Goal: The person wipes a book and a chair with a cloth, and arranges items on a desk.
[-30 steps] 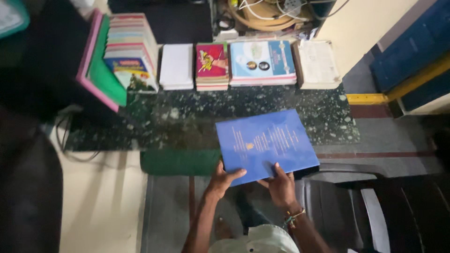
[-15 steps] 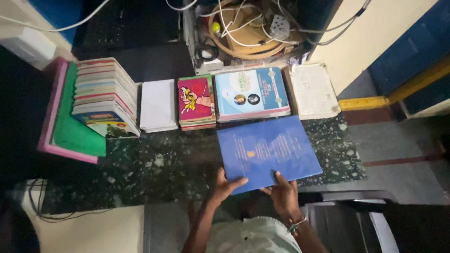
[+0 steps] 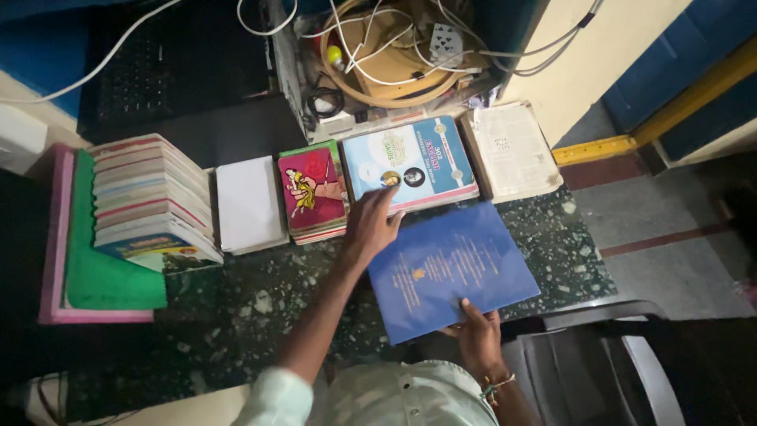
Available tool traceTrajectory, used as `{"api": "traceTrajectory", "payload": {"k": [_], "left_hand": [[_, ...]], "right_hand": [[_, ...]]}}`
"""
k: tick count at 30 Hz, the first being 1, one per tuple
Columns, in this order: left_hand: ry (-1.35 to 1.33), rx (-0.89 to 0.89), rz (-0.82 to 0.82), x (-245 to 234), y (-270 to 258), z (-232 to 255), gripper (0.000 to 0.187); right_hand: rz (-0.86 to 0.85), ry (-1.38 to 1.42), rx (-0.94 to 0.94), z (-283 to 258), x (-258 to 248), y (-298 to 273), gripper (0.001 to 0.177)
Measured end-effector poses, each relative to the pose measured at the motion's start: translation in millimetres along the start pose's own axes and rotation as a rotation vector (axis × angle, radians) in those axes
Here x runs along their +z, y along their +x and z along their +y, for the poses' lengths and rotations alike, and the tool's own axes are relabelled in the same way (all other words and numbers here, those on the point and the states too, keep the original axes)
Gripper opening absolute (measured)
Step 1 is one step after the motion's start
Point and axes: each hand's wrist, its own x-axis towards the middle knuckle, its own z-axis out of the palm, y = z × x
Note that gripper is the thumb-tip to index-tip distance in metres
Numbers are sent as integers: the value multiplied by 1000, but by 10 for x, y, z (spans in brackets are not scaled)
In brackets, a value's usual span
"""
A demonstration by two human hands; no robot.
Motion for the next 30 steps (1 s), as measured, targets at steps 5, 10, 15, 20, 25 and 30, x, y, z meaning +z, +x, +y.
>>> {"api": "traceTrajectory", "payload": {"k": [5,10,15,20,25,30], "left_hand": [[342,152,-176,279,490,-211,98],[443,132,-228,459,412,-320,108],[488,178,-218,666,299,-482,91],[560,341,-166,546,339,-390,51],[323,308,-319,53,826,-227,30],[302,294,-285,-132,1400,-273,30]], "right_hand": [[55,54,-42,131,55,-90,39],[100,26,-113,247,69,-204,40],[153,72,-69,298,128,-250,40],[174,60,-120,391,123,-199,40],[212,-54,-173,350,135,8,41],[107,4,-173,162,393,437,41]]}}
